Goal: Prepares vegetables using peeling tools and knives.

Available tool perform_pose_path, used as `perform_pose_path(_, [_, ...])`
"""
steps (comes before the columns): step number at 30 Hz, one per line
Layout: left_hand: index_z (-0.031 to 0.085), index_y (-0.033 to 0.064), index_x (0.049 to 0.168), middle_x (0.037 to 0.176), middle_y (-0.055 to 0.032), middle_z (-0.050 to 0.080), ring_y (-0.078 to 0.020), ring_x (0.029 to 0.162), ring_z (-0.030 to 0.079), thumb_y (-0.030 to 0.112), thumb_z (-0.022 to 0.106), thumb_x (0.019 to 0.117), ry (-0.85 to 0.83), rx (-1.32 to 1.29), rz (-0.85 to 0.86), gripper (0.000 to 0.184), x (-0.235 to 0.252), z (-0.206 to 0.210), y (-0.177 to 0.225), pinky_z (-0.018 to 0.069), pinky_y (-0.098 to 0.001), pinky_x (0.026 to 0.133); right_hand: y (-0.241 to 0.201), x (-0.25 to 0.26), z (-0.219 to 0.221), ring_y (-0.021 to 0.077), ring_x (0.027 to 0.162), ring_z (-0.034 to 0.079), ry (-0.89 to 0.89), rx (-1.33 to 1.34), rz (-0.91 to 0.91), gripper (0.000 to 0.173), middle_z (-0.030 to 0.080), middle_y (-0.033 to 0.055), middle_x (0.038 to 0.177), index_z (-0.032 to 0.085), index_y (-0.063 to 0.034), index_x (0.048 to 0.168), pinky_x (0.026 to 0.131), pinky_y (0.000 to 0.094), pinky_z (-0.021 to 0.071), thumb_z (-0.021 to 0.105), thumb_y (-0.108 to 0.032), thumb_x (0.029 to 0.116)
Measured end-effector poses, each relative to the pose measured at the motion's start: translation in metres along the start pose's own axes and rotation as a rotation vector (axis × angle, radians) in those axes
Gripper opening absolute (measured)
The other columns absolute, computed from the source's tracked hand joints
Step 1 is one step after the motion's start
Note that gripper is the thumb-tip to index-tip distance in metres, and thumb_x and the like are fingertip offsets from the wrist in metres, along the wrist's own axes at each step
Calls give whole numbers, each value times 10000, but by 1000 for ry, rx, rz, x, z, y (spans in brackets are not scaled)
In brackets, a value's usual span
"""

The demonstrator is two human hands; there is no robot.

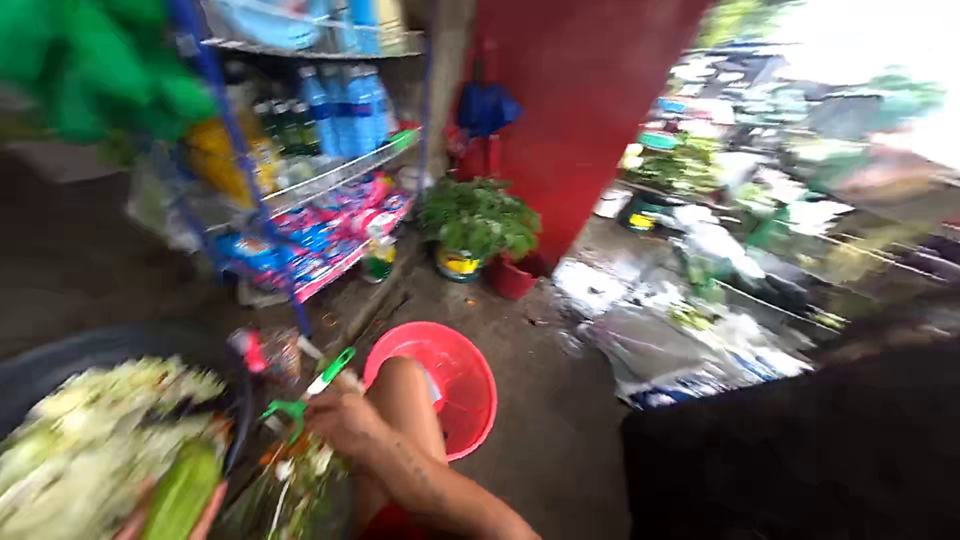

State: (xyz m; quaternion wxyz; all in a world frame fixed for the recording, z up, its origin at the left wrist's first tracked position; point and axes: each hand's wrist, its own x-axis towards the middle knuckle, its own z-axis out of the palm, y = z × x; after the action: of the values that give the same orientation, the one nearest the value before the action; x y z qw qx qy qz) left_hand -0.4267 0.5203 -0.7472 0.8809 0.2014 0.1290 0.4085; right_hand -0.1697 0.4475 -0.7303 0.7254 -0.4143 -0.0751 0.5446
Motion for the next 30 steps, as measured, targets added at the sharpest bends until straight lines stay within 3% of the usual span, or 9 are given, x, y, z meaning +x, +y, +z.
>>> perform_pose_path(2, [606, 61, 1205, 1179, -162, 716, -300, 1097, 715, 161, 473, 963, 256, 88, 51, 294, -2, 4, -26, 616, -481, 932, 5, -7, 5, 107, 708, 642, -55, -127, -50, 433, 648, 52, 881, 419, -36, 1362, 661, 276, 573, 543, 75, 963])
perform_pose_path(4, [555, 36, 1199, 1123, -184, 715, -299, 1011, 730, 146, 418, 923, 363, 123, 44, 327, -3, 1, -36, 635, -441, 848, 17, -9, 10, 131, 773, 670, -135, -231, -50, 492, 663, 82, 959, 382, -18, 1415, 708, 298, 595, 572, 52, 967])
perform_pose_path(6, [565, 52, 1185, 1026, -150, 721, -262, 898, 731, 191, 348, 984, 425, 183, -23, 326, -2, -4, -40, 631, -412, 755, 29, -10, 16, 150, 800, 689, -216, -321, -25, 501, 668, 88, 964, 376, -7, 1410, 744, 322, 609, 592, 42, 960])
perform_pose_path(8, [593, 64, 1199, 964, -125, 714, -211, 790, 714, 344, 285, 1104, 425, 231, -122, 427, 2, -11, -45, 617, -347, 668, 40, -12, 21, 154, 797, 696, -301, -409, -26, 465, 681, 92, 956, 406, 11, 1361, 749, 327, 612, 607, 39, 943])
perform_pose_path(11, [597, 61, 1225, 955, -118, 706, -191, 772, 702, 483, 305, 1115, 507, 225, -202, 526, 4, -16, -48, 605, -318, 644, 57, -17, 28, 145, 795, 695, -430, -492, 19, 430, 691, 88, 969, 428, 15, 1322, 739, 312, 607, 618, 35, 937])
perform_pose_path(16, [611, 26, 1180, 930, -132, 708, -205, 773, 710, 485, 326, 1111, 592, 183, -187, 545, 3, -9, -49, 618, -343, 669, 70, -18, 29, 143, 802, 696, -519, -541, 98, 425, 698, 90, 984, 432, 8, 1305, 729, 293, 598, 636, 32, 933])
perform_pose_path(24, [596, 34, 1180, 917, -133, 696, -210, 763, 704, 477, 337, 1111, 687, 149, -164, 518, 9, -6, -55, 612, -354, 647, 68, -11, 23, 140, 772, 697, -499, -535, 137, 407, 699, 88, 960, 438, 4, 1282, 718, 287, 599, 636, 43, 928])
perform_pose_path(30, [599, 34, 1175, 925, -136, 703, -204, 770, 710, 458, 323, 1118, 649, 129, -169, 509, 7, -14, -61, 615, -344, 659, 69, -4, 22, 116, 782, 683, -544, -565, 150, 453, 689, 73, 981, 419, 4, 1320, 728, 270, 588, 641, 38, 927])
